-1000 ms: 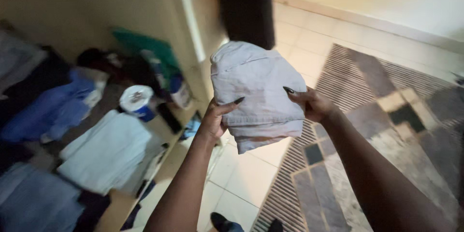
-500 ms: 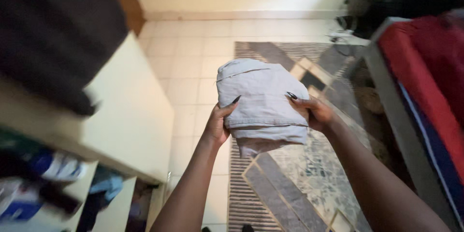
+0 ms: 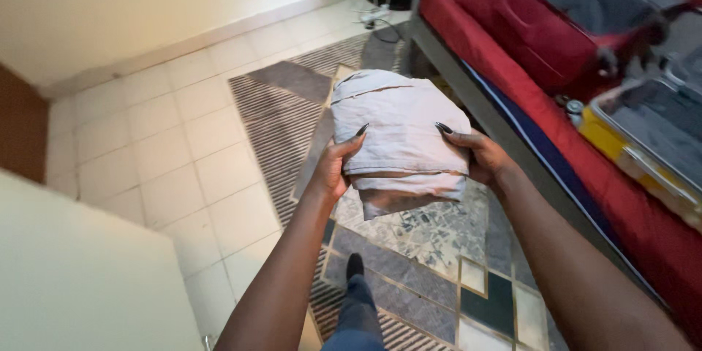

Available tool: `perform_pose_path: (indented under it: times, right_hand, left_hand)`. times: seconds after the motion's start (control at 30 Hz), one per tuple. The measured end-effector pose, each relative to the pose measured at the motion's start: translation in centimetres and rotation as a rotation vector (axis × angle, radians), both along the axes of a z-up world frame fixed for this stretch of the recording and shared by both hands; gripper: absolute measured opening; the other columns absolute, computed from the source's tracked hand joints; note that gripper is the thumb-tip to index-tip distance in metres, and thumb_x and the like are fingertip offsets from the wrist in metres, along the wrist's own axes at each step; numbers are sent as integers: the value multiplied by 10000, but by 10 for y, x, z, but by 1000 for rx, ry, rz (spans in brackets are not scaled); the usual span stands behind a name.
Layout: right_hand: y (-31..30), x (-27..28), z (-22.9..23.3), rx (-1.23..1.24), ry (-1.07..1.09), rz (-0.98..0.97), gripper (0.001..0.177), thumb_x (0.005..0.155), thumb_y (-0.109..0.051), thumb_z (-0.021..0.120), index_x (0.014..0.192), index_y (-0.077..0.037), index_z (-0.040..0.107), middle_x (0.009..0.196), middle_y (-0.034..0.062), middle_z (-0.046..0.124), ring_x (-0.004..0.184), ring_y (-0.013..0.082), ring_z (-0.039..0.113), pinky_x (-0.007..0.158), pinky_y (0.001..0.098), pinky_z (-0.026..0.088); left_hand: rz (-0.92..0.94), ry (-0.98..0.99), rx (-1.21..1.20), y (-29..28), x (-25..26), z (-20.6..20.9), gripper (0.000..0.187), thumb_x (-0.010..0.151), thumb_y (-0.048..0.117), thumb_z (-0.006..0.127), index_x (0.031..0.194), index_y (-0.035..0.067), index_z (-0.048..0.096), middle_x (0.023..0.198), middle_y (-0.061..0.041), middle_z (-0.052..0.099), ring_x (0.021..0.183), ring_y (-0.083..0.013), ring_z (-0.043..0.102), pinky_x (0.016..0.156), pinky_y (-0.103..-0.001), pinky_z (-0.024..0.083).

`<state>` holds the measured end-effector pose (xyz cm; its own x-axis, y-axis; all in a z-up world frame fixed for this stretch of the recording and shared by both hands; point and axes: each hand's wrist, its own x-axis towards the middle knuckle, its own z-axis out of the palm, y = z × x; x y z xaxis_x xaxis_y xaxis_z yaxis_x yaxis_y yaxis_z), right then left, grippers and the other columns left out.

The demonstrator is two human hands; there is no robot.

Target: The person repeatedly retrieves folded clothes from a closet shelf and places them into an open suitcase on a bed. The person handles various items including grey, white, and blue folded garments, stacking them inside the suitcase one by one.

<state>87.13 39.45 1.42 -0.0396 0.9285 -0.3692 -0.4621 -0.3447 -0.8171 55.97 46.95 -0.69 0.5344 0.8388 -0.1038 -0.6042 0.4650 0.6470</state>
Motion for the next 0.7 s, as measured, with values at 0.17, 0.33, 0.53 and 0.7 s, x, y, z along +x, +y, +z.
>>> perform_pose_path:
  times: [0.17, 0.33, 0.53, 0.7]
  right_hand:
    - [-4, 50, -8, -14, 15, -161, 527, 882, -185, 678, 1361, 14, 587, 1267, 185, 683, 1123, 307, 680, 1007, 494, 528]
    - [5, 98, -10, 5, 53, -241, 534, 869, -188, 696, 1347, 25, 588, 1253, 194, 694, 1137, 327, 678, 1024, 518, 514]
    - [27, 154, -12, 55, 16, -374, 524, 875, -181, 711, 1347, 20, 605, 1275, 164, 692, 1153, 276, 676, 1055, 452, 510]
    - [39, 206, -35, 60, 71, -442, 488, 914, -183, 721, 1314, 73, 609, 1245, 187, 696, 1122, 287, 685, 1046, 469, 517]
  left_hand:
    - [-127, -4, 15, 36, 64, -4, 500, 852, 122, 764, 1315, 3, 619, 1190, -105, 727, 1080, -222, 701, 966, -389, 555]
    - [-233, -17, 43, 78, 127, -1, 511, 847, 113, 764, 1324, 5, 616, 1182, -105, 727, 1073, -214, 697, 965, -390, 545]
    - [-311, 33, 61, 130, 202, 1, 550, 805, 86, 765, 1324, 32, 592, 1192, -87, 728, 1102, -209, 699, 983, -385, 545]
    - [-437, 20, 107, 163, 256, 0, 594, 803, 91, 789, 1350, -22, 585, 1214, -130, 721, 1115, -244, 693, 988, -401, 537]
